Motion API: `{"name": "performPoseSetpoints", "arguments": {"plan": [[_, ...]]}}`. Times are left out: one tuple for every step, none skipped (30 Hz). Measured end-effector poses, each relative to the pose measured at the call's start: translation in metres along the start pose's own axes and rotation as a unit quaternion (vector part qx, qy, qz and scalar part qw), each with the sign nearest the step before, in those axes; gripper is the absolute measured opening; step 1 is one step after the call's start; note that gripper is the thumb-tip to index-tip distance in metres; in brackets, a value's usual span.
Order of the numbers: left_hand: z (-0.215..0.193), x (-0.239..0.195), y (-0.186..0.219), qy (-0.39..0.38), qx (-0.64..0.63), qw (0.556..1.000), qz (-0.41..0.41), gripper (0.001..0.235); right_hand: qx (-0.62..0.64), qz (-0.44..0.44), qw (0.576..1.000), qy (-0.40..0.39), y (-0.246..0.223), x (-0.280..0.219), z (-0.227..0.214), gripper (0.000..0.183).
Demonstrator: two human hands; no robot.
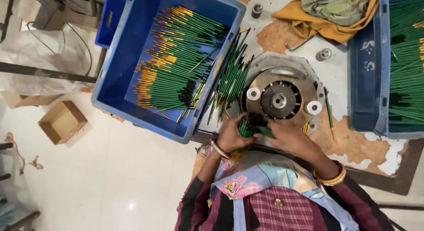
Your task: Inserting incense sticks into a circular processing machine for manufacturing.
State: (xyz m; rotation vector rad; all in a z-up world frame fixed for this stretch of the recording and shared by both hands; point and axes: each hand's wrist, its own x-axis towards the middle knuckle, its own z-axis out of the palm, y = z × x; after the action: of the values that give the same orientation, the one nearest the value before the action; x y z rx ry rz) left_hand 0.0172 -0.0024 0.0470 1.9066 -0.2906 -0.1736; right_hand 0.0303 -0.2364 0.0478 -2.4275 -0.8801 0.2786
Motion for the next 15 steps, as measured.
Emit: {"name": "performPoseSetpoints", "arguments": {"plan": [[0.006,-0.005,-0.020,-0.001,-0.004,1.000,-0.002,0.061,0.000,0.003,1.000,-0.004,-0.001,-0.004,-0.016,0.043],[0.012,-0.011,-0.041,-0.015,-0.129,0.991,-0.039,0.047,0.065,0.096,0.993,0.014,-0.002,-0.007,-0.031,0.044],[0.015,-0.019,-0.061,-0.024,-0.250,0.965,-0.078,0.032,0.132,0.184,0.974,0.030,-0.004,-0.007,-0.045,0.046],[0.018,-0.020,-0.066,-0.020,-0.251,0.964,-0.084,0.032,0.135,0.183,0.973,0.023,-0.001,-0.013,-0.055,0.046],[0.021,-0.020,-0.072,0.050,-0.337,0.930,-0.136,0.031,0.114,0.265,0.949,0.125,-0.001,-0.022,-0.064,0.044],[0.025,-0.020,-0.077,0.120,-0.416,0.882,-0.187,0.031,0.090,0.342,0.908,0.225,0.000,-0.030,-0.074,0.041],[0.020,-0.017,-0.069,0.120,-0.417,0.883,-0.181,0.031,0.087,0.339,0.908,0.229,0.002,-0.026,-0.075,0.041],[0.016,-0.014,-0.061,0.093,-0.524,0.805,-0.262,0.027,0.028,0.294,0.920,0.256,0.004,-0.021,-0.076,0.037],[0.013,-0.021,-0.052,0.067,-0.617,0.704,-0.344,0.024,-0.028,0.250,0.928,0.274,0.002,-0.021,-0.074,0.033],[0.021,-0.025,-0.063,0.069,-0.619,0.702,-0.346,0.024,-0.028,0.250,0.929,0.271,0.016,-0.012,-0.056,0.033],[0.029,-0.030,-0.075,0.082,-0.593,0.732,-0.327,0.026,-0.078,0.253,0.952,0.154,0.029,-0.003,-0.036,0.034],[0.036,-0.034,-0.087,0.094,-0.565,0.760,-0.308,0.028,-0.127,0.252,0.959,0.035,0.042,0.006,-0.016,0.042],[0.036,-0.033,-0.084,0.090,-0.566,0.762,-0.301,0.028,-0.132,0.252,0.958,0.041,0.041,0.007,-0.015,0.042],[0.035,-0.031,-0.082,0.078,-0.535,0.795,-0.276,0.026,-0.107,0.250,0.960,0.068,0.040,0.009,-0.013,0.043],[0.034,-0.042,-0.077,0.075,-0.501,0.822,-0.260,0.025,-0.074,0.245,0.963,0.083,0.034,0.008,-0.006,0.045]]}}
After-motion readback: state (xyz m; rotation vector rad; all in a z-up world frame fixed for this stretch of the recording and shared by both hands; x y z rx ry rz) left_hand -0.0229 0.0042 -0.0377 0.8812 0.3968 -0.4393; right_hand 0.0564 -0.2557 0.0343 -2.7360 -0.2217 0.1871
